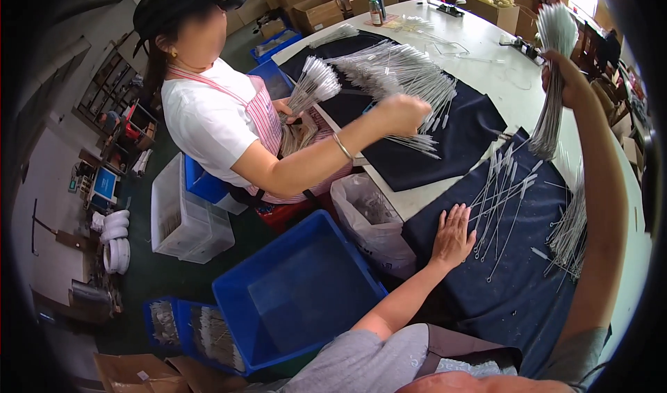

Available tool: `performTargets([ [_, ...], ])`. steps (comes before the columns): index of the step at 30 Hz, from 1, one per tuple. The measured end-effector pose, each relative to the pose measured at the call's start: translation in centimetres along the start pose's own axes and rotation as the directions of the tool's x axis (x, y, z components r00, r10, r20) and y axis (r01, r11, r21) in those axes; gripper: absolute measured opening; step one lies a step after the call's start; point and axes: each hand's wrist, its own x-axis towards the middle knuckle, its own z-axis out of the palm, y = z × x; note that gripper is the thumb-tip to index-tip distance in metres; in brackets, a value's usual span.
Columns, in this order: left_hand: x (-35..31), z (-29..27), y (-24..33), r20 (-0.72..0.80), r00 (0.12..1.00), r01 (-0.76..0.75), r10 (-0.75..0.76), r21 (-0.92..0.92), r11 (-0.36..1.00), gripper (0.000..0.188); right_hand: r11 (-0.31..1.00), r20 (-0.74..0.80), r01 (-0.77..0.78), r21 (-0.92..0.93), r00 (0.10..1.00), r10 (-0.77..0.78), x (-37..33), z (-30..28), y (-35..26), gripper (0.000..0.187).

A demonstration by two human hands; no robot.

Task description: The person bundles and sorts white plastic brush heads by hand, placing them into blue bins.

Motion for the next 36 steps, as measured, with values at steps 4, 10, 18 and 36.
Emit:
performTargets([
  [4, -0.2, -1.5, 0.0, -0.006, 1.000, 0.030, -0.030, 0.014, 0.999, 0.050, 0.993, 0.078, 0.014, -0.114, 0.997, -0.006, -3.4, 4.9, -3.0, 0.020],
  [10, -1.3, -0.3, -0.2, -0.010, 0.999, 0.032, -0.031, 0.033, 0.999, 0.053, 0.981, 0.303, -0.141, -0.133, 0.937, 0.176, -13.4, 3.0, 6.8, 0.023],
  [18, -0.7, -1.1, -0.1, -0.216, 0.976, -0.037, -0.007, -0.199, 0.979, 0.061, 0.919, 0.180, -0.370, 0.136, 0.922, 0.344, -27.4, -5.2, 20.7, 0.030],
  [36, -7.4, 0.1, 15.8, 0.780, 0.419, 0.904, 0.465, -0.407, -0.131, 0.050, 0.996, 0.079, -0.035, 0.088, 0.996, 0.028, -35.6, -11.0, 22.4, 0.058],
])
